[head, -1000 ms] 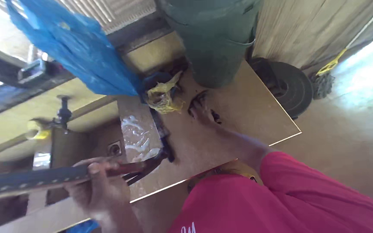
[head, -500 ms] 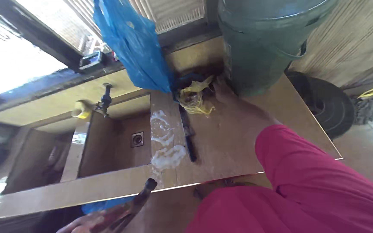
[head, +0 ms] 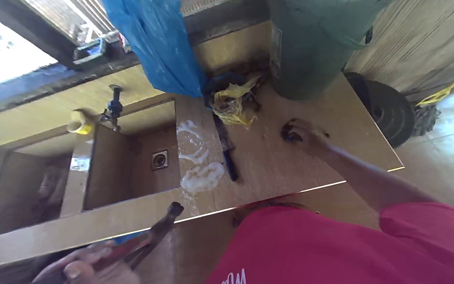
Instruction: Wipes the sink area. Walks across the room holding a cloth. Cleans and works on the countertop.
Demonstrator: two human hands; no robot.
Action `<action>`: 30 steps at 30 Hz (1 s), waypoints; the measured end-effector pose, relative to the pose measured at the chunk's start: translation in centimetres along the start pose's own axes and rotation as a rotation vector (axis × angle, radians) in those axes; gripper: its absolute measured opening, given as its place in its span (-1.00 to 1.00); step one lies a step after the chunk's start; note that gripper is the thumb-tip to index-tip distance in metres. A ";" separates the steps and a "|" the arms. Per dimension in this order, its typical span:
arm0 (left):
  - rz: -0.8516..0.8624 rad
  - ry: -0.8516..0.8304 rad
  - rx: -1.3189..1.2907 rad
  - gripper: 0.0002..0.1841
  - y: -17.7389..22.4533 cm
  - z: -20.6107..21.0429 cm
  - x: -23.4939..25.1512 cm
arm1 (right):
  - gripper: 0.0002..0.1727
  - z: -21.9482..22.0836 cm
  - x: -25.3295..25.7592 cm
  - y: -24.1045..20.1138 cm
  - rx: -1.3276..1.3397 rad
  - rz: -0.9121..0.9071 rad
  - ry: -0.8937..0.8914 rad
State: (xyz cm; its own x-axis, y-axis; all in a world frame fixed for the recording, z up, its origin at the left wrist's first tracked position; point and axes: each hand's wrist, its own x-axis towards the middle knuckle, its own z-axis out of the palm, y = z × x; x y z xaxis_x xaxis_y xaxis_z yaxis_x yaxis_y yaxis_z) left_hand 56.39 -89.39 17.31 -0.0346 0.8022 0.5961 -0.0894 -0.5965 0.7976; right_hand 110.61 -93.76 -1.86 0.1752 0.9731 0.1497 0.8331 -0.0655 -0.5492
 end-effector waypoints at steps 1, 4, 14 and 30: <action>0.004 0.003 0.003 -0.86 0.0 0.0 0.3 | -0.62 -1.9 -1.0 0.9 -0.077 0.148 0.004; -0.019 0.054 -0.009 -0.86 -0.1 -0.3 0.8 | -0.59 -6.7 -2.6 3.5 -0.197 0.535 0.142; 0.003 -0.080 -0.110 -0.92 -0.2 6.5 4.2 | -0.43 3.3 0.9 -6.8 -0.030 0.344 0.240; -0.029 -0.532 -0.210 -0.86 -3.8 33.4 3.5 | -0.67 -8.8 -12.9 7.1 -0.174 0.558 0.379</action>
State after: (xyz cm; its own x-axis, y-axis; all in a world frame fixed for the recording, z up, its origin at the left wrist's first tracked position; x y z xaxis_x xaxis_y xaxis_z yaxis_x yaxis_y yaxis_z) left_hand 89.81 -85.23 19.46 0.4719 0.6624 0.5818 -0.2807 -0.5127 0.8114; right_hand 118.88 -108.74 -0.50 0.7462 0.6417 0.1773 0.6318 -0.5987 -0.4923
